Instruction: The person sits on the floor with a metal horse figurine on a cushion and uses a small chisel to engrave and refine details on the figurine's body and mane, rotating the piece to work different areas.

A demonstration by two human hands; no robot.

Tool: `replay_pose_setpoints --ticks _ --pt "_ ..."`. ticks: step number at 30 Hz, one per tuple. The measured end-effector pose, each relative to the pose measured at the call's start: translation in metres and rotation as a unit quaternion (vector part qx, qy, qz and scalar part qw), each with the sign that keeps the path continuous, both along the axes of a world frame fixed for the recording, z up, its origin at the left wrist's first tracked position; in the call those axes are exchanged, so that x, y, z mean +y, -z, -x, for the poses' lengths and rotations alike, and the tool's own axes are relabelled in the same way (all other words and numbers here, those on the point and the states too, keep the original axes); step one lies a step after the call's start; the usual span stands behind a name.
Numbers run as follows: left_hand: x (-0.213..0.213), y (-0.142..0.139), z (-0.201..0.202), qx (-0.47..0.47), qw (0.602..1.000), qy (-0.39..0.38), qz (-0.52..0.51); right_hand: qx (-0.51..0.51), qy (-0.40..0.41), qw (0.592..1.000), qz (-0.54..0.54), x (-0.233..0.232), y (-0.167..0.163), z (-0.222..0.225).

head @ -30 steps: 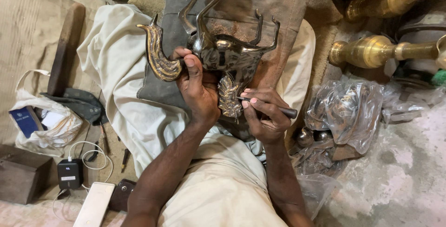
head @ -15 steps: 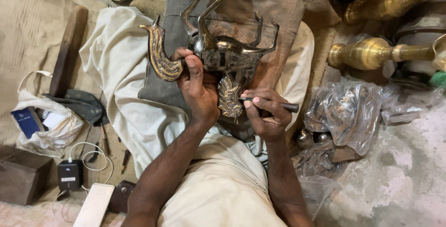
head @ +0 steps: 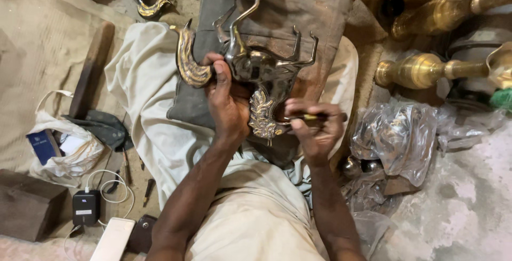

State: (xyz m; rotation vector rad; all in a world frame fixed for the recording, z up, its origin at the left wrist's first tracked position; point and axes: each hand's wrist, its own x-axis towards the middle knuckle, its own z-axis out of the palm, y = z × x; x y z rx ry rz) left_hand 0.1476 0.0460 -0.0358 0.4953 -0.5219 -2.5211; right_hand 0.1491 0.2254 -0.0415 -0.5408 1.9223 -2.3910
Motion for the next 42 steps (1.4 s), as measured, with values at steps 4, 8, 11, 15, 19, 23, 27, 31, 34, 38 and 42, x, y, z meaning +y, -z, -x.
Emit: replay_pose_setpoints --ticks 4,8,11,15,19,23,27,31,34,38,42 --pt "-0.016 -0.012 0.011 -0.001 0.998 0.044 0.041 -0.015 0.038 0.997 0.063 0.011 -0.009 0.007" --pt "-0.048 -0.033 0.04 -0.025 0.974 0.073 0.212 0.002 0.103 0.992 0.068 0.024 -0.012 0.016" --pt "-0.084 -0.069 0.06 -0.105 0.862 0.221 0.444 0.007 0.123 0.99 0.073 0.037 -0.011 0.025" --pt "-0.097 -0.121 0.096 0.026 0.671 0.335 0.661 0.02 0.146 0.985 0.085 0.05 -0.013 0.037" --pt "-0.057 -0.136 0.104 0.09 0.362 0.349 0.86 0.033 0.153 0.981 0.116 0.047 -0.023 0.048" --pt "-0.038 -0.112 0.08 0.184 0.243 0.198 0.932 0.126 0.121 0.985 0.015 0.034 -0.041 0.066" --pt "-0.05 -0.096 0.06 0.18 0.237 0.175 0.938 0.23 0.046 0.953 -0.191 0.014 -0.062 0.095" --pt "-0.07 -0.097 0.049 0.187 0.259 0.111 0.941 0.299 -0.077 0.901 -0.304 -0.01 -0.069 0.134" --pt "-0.079 -0.098 0.045 0.158 0.271 0.086 0.946 0.23 -0.06 0.909 -0.343 -0.024 -0.064 0.142" --pt "-0.094 -0.089 0.02 0.039 0.426 0.034 0.903 0.206 0.065 0.931 -0.294 -0.033 -0.059 0.137" --pt "-0.099 -0.06 -0.015 -0.225 0.74 0.015 0.634 0.146 0.053 0.963 -0.221 -0.045 -0.052 0.117"
